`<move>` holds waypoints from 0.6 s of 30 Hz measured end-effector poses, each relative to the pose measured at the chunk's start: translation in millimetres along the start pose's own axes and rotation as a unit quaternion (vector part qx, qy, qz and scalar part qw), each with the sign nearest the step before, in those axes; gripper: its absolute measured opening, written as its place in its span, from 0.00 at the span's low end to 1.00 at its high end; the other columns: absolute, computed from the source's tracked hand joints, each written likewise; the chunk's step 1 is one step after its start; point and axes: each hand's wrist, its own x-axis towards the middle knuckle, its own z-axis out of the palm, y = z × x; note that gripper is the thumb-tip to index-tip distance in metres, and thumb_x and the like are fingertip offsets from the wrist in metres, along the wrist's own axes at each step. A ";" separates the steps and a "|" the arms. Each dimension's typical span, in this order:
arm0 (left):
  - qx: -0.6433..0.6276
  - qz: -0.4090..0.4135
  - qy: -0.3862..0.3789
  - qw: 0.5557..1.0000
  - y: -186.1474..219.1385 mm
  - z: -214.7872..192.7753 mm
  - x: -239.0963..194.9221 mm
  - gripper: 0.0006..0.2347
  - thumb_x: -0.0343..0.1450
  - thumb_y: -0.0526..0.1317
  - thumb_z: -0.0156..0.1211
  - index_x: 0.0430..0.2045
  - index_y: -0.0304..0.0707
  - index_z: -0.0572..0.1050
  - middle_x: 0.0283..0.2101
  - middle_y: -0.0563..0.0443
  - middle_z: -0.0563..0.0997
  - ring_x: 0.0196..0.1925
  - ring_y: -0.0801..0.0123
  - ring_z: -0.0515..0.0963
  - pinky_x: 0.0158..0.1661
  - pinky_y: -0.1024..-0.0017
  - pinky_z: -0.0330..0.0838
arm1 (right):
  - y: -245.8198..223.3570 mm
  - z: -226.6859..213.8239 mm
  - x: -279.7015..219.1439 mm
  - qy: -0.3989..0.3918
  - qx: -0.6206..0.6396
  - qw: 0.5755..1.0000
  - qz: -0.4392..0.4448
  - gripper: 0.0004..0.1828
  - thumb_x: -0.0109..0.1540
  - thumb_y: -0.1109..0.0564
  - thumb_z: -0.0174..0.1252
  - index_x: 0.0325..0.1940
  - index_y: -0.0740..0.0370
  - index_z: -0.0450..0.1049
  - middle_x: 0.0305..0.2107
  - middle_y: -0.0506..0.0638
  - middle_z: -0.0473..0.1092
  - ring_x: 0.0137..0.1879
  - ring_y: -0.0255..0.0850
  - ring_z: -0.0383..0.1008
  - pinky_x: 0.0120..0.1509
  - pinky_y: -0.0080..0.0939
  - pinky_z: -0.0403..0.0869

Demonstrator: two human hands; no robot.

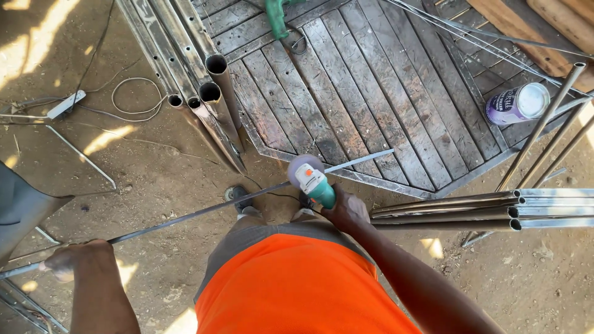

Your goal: Grinding a long metal rod using a handheld angle grinder on a metal workbench.

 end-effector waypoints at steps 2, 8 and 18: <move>-0.016 -0.007 0.007 1.000 -2.6 -0.9 -4.5 0.33 0.74 0.56 0.30 0.71 0.35 0.63 0.76 0.41 0.62 0.76 0.50 0.61 0.70 0.48 0.49 | -2.2 2.2 2.2 0.001 -0.006 1.000 -0.002 0.27 0.54 0.41 0.62 0.54 0.47 0.64 0.38 0.58 0.77 0.41 0.62 0.77 0.39 0.62 0.72; -0.014 -0.015 -0.002 1.000 -4.2 1.7 -10.9 0.33 0.73 0.56 0.31 0.71 0.38 0.64 0.76 0.46 0.64 0.77 0.58 0.61 0.71 0.49 0.43 | 23.2 -0.4 4.1 0.016 -0.009 0.999 0.026 0.37 0.58 0.42 0.63 0.68 0.47 0.59 0.39 0.57 0.76 0.36 0.52 0.76 0.34 0.51 0.73; -0.018 -0.015 -0.011 1.000 -11.2 19.2 -14.0 0.36 0.74 0.60 0.24 0.72 0.32 0.59 0.77 0.40 0.61 0.77 0.52 0.59 0.73 0.51 0.36 | 118.0 -36.5 26.3 0.116 0.059 0.977 0.167 0.32 0.59 0.44 0.63 0.61 0.55 0.60 0.36 0.54 0.74 0.34 0.48 0.76 0.35 0.47 0.75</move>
